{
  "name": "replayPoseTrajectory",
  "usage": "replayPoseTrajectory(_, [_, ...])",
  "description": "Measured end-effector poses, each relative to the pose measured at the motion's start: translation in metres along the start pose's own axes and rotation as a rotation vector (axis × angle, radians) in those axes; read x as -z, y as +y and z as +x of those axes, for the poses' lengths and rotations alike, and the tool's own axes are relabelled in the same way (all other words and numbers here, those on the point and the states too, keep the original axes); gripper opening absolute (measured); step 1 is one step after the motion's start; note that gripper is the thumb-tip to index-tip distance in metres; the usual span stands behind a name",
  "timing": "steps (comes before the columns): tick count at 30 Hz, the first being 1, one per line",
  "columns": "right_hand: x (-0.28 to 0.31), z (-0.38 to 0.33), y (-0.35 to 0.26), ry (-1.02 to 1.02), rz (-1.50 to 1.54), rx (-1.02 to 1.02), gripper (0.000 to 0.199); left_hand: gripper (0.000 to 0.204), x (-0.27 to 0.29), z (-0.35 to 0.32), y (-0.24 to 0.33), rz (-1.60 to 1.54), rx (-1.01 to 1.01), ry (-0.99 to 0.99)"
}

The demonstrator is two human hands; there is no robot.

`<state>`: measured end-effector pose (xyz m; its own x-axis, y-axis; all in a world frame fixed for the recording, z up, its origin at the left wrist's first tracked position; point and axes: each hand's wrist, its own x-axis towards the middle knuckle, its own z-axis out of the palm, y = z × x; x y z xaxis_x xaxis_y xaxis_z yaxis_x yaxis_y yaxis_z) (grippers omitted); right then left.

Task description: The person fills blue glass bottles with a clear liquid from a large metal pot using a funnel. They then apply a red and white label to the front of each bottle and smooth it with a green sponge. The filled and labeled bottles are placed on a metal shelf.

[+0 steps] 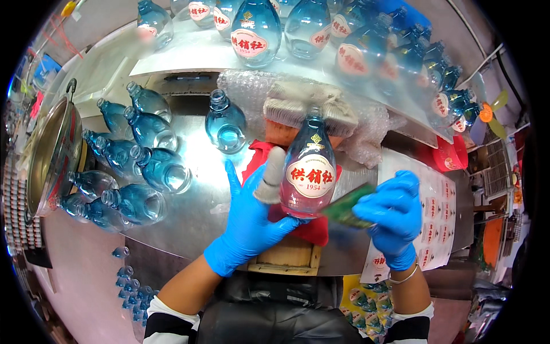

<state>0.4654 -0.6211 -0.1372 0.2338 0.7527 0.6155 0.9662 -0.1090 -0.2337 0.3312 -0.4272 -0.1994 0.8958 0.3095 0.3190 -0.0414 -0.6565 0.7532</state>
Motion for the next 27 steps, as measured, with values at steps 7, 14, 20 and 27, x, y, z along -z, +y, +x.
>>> replayPoseTrajectory(7, [-0.006,-0.015,0.004,-0.027,-0.053,0.109,0.031,0.084,0.003,-0.001,-0.008,0.081,-0.061,0.007])
replayPoseTrajectory(14, [-0.024,0.008,-0.052,-0.033,-0.373,0.048,0.034,0.087,-0.010,-0.009,-0.011,-0.005,0.019,0.081])
replayPoseTrajectory(20, [-0.028,-0.019,-0.060,-0.005,-0.163,0.067,0.034,0.085,-0.009,-0.008,-0.006,0.055,0.002,0.093])
replayPoseTrajectory(27, [-0.015,-0.027,-0.029,-0.042,-0.097,0.025,0.031,0.083,0.007,0.005,-0.018,-0.021,-0.125,-0.016])
